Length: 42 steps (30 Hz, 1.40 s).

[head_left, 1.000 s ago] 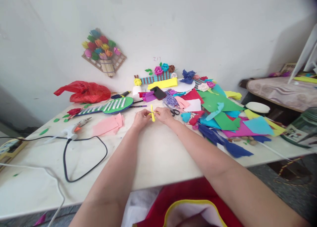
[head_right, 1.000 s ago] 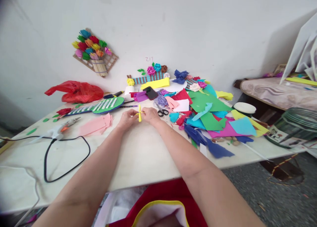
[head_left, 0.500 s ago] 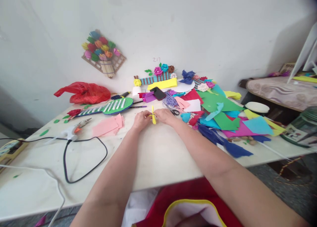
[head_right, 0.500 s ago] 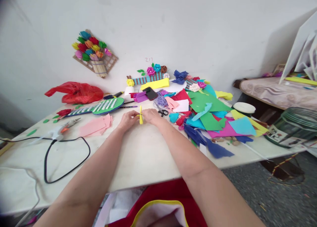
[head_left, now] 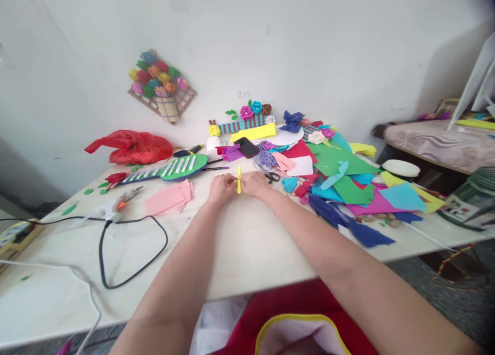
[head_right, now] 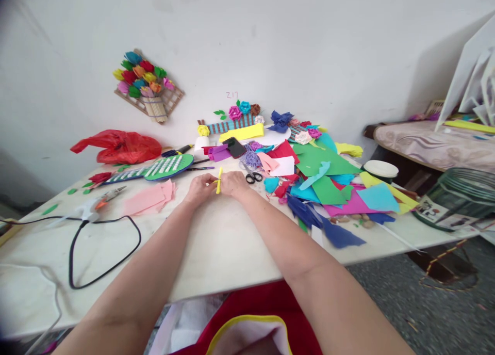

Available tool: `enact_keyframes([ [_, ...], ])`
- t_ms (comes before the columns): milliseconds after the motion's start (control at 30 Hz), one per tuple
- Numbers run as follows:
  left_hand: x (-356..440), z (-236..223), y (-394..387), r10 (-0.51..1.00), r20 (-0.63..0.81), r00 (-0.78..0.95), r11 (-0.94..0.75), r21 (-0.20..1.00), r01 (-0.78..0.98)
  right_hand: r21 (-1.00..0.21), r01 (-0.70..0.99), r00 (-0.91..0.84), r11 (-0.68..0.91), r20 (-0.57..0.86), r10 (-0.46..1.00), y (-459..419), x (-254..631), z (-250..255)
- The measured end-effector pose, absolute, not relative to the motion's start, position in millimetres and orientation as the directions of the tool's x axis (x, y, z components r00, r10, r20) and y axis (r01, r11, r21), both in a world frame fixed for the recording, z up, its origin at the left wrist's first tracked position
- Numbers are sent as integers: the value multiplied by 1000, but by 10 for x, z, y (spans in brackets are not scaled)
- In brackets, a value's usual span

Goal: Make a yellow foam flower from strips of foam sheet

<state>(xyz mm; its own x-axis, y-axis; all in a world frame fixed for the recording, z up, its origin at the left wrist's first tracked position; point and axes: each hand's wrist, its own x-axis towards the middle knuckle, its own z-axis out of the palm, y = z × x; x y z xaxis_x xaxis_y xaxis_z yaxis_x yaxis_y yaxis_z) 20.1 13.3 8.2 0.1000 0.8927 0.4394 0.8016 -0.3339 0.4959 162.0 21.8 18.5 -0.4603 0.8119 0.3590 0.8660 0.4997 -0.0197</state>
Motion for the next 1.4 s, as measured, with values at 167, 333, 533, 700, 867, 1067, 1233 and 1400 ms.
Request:
enact_keyframes([
  [167, 195, 66, 149, 897, 436, 76, -323, 529, 785, -117, 900, -345, 420, 396, 851, 235, 1564, 122],
  [333, 188, 33, 167, 891, 449, 69, -325, 525, 787, -134, 870, -392, 475, 399, 829, 304, 1621, 77],
  [533, 179, 24, 176, 899, 431, 80, -305, 485, 820, -158, 841, -439, 518, 361, 823, 348, 1696, 67],
  [700, 172, 16, 185, 895, 438, 87, -303, 455, 837, -179, 810, -467, 558, 378, 799, 378, 1716, 54],
  [867, 176, 12, 182, 894, 440, 78, -304, 469, 829, -187, 784, -504, 591, 364, 783, 368, 1737, 81],
  [1067, 178, 26, 164, 907, 411, 90, -324, 549, 771, -135, 789, -522, 599, 366, 771, 397, 1759, 85],
  [1233, 184, 26, 162, 909, 413, 57, -320, 603, 731, -150, 772, -535, 618, 371, 759, 431, 1777, 73],
  [1400, 187, 12, 195, 888, 460, 30, -296, 519, 802, -180, 770, -490, 612, 448, 748, 389, 1767, 62],
])
